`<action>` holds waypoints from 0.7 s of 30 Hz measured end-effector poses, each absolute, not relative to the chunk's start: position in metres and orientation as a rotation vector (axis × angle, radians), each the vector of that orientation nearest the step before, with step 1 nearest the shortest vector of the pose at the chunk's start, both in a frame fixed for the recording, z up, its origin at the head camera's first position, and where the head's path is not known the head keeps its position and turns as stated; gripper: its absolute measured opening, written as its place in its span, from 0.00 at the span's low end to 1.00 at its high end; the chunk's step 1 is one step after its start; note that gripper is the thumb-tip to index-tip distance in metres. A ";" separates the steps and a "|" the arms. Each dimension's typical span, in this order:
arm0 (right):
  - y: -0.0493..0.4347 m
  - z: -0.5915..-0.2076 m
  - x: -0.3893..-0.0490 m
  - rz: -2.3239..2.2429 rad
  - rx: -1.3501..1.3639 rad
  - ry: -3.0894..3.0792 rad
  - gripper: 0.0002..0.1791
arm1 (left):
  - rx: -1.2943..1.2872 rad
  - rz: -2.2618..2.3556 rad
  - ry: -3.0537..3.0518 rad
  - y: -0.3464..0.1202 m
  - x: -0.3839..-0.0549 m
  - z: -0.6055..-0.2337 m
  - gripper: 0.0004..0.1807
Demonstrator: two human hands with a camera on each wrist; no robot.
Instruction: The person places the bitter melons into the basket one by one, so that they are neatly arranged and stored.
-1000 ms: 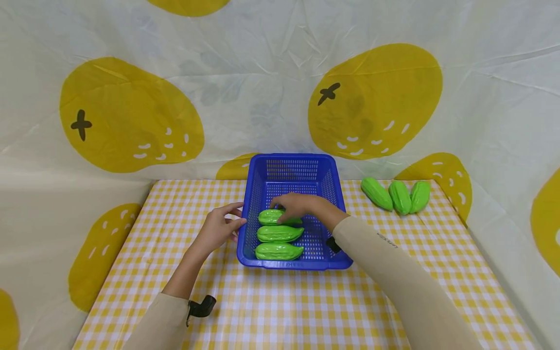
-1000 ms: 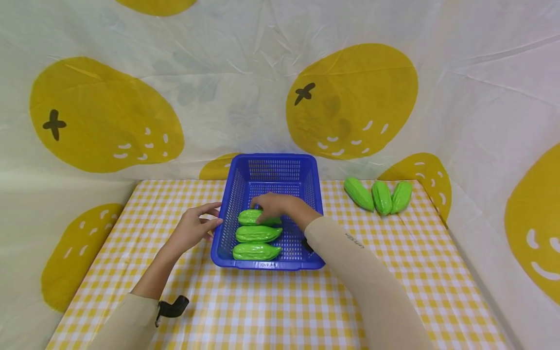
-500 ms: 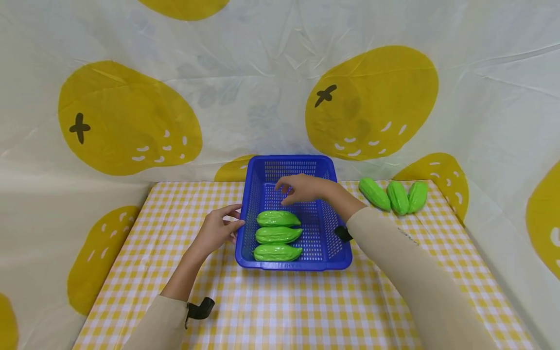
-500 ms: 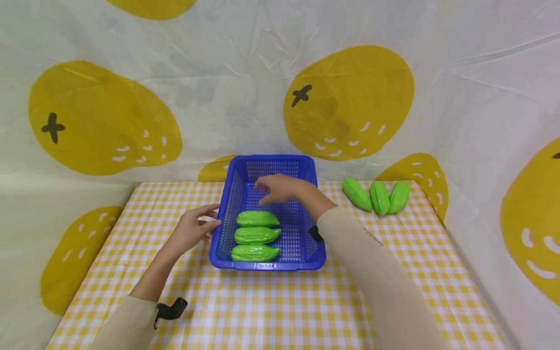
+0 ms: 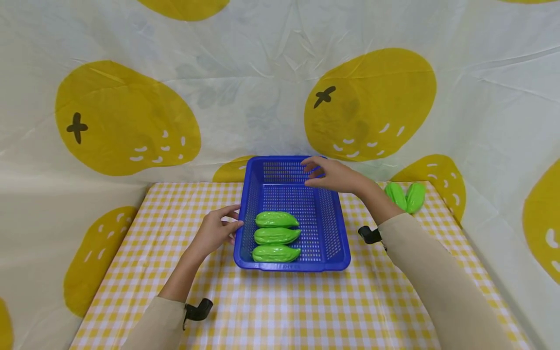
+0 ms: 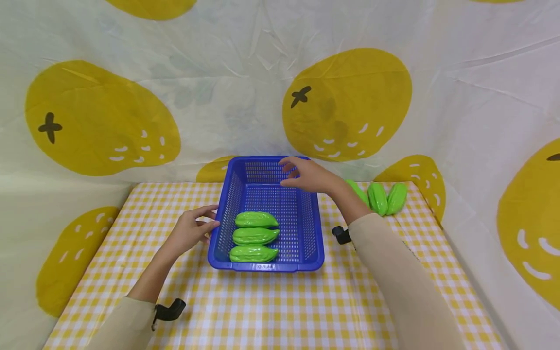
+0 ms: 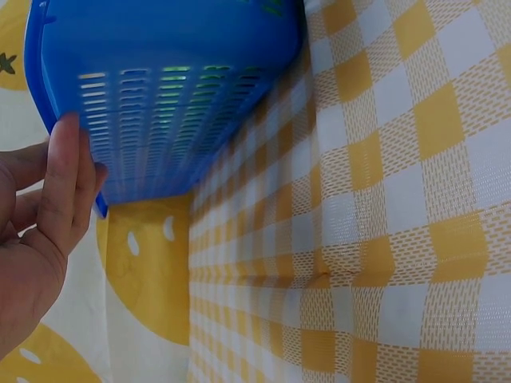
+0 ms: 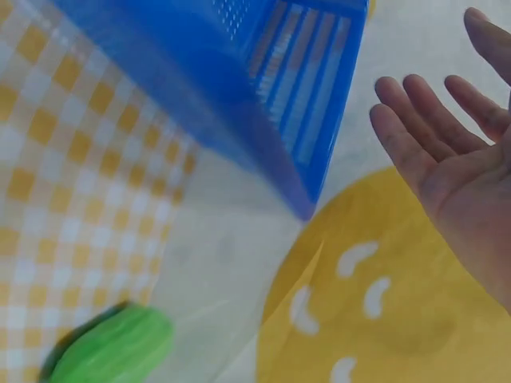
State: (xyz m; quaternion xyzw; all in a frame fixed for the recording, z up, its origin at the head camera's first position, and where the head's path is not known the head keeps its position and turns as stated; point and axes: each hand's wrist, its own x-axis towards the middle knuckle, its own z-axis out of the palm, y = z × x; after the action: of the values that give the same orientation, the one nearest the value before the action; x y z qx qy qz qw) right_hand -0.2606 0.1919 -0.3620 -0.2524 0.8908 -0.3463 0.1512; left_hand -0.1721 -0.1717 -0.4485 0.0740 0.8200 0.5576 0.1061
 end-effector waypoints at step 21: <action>0.299 -0.415 -0.241 -1.032 -0.278 2.873 0.46 | 0.219 1.653 2.420 -0.171 -0.171 -0.449 0.29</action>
State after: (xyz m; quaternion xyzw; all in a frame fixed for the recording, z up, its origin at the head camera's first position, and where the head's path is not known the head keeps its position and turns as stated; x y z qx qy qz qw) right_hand -0.2410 0.2988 -0.4147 -0.0906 0.9366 -0.3364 0.0380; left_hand -0.1709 -0.1707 -0.4491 0.0742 0.8192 0.5596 0.1012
